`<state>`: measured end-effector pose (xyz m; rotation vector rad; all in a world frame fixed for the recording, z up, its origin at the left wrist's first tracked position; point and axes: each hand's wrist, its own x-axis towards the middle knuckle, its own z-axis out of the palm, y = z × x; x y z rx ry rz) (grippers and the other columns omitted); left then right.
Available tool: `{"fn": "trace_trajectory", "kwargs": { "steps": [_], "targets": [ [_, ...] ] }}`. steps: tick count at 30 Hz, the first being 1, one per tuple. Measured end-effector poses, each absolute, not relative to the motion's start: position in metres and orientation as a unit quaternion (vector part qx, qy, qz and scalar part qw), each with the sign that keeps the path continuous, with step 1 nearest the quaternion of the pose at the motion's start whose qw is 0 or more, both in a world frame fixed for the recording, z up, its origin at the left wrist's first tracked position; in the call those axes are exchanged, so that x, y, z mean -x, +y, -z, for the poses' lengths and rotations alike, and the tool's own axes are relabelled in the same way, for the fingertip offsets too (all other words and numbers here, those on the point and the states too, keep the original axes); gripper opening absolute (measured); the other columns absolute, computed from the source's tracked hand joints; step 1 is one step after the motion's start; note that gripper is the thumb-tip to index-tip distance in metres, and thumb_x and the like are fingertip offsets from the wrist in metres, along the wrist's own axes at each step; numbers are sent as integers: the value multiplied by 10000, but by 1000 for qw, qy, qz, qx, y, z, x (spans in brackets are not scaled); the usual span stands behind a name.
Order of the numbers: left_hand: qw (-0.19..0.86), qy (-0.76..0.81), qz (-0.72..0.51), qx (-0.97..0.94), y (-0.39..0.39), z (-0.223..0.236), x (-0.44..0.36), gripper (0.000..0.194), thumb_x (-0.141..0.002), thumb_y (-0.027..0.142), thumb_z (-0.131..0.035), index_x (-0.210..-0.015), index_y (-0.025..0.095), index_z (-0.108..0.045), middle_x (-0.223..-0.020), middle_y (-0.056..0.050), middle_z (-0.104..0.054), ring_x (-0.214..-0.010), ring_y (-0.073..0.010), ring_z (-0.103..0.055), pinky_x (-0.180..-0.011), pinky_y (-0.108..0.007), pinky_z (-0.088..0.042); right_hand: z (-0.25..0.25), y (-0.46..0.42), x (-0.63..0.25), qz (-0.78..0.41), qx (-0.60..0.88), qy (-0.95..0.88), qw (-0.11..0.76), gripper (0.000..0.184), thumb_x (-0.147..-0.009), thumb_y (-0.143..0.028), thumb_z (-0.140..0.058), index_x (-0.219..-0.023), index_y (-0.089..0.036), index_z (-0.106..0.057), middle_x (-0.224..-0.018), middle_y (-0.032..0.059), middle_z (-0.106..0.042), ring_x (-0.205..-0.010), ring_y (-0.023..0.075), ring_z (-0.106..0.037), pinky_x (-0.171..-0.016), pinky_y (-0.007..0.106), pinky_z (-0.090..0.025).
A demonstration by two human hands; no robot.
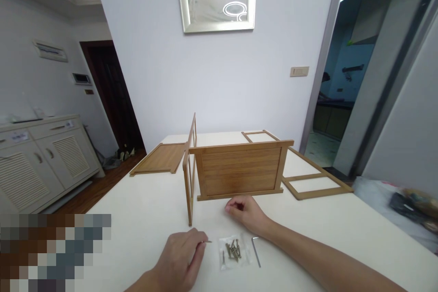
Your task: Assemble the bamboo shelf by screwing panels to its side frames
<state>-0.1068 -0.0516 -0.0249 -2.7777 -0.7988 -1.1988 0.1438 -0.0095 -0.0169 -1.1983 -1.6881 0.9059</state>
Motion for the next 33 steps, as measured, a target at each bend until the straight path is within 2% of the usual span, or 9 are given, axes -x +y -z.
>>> {"fn": "trace_trajectory", "kwargs": {
  "steps": [4, 8, 11, 13, 16, 19, 22, 28, 33],
  "targets": [
    [-74, -406, 422, 807, -43, 25, 150, 128, -897, 240, -476, -880, 213, -600, -650, 22, -596, -516, -120, -519, -485, -222, -402, 18, -11, -142, -305, 488, -723, 382, 214, -822, -308, -584, -786, -150, -724, -657, 16, -640, -596, 122, -511, -562, 228, -367],
    [-180, -562, 440, 677, -2, 24, 164, 208, -809, 367, -543, -798, 197, -663, -722, -15, -669, -650, -172, -599, -578, -253, -457, 15, -8, -136, -238, 499, -771, 316, 195, -825, -279, -574, -817, -179, -741, -748, 30, -696, -644, 135, -572, -594, 226, -394],
    [-301, -601, 418, 611, 32, 27, 157, 283, -732, 404, -576, -816, 163, -699, -547, 5, -611, -513, -171, -555, -499, -265, -420, 12, 1, -127, -200, 509, -787, 284, 176, -816, -267, -584, -823, -200, -747, -798, 26, -718, -678, 137, -598, -616, 221, -402],
    [-332, -606, 415, 592, 49, 28, 149, 302, -681, 400, -610, -818, 149, -706, -548, -1, -628, -508, -170, -565, -509, -267, -426, 10, 10, -119, -199, 515, -789, 269, 174, -816, -270, -588, -829, -204, -749, -791, 20, -723, -672, 136, -606, -599, 216, -397],
    [-324, -607, 402, 604, 59, 26, 140, 291, -644, 377, -621, -802, 150, -710, -587, -11, -664, -500, -165, -571, -504, -260, -411, 10, 21, -109, -202, 523, -785, 263, 185, -827, -292, -587, -843, -205, -749, -764, 16, -724, -648, 137, -606, -571, 216, -388],
    [-287, -611, 378, 633, 56, 22, 135, 268, -654, 344, -576, -793, 167, -722, -585, -1, -670, -479, -164, -558, -493, -259, -391, 13, 22, -106, -193, 513, -793, 267, 188, -838, -298, -583, -873, -213, -747, -817, 22, -732, -701, 146, -622, -631, 222, -411],
    [-251, -619, 356, 653, 52, 18, 133, 246, -657, 329, -562, -764, 187, -731, -600, 0, -684, -543, -190, -598, -543, -269, -418, 15, 18, -107, -163, 478, -822, 265, 197, -860, -286, -567, -919, -211, -740, -898, 33, -737, -787, 158, -642, -714, 227, -434],
    [-265, -596, 332, 681, 56, 23, 137, 254, -675, 339, -583, -803, 181, -735, -724, -16, -724, -653, -207, -621, -621, -280, -431, 15, 13, -109, -102, 494, -819, 274, 210, -906, -252, -512, -930, -202, -715, -929, 35, -733, -787, 145, -644, -713, 220, -433],
    [-237, -603, 312, 695, 59, 30, 139, 250, -681, 353, -575, -785, 185, -727, -484, 40, -554, -499, -167, -498, -509, -254, -320, 14, 11, -107, -27, 532, -810, 246, 204, -925, -240, -478, -956, -204, -677, -942, 38, -714, -815, 151, -632, -682, 234, -399]
  ]
}}
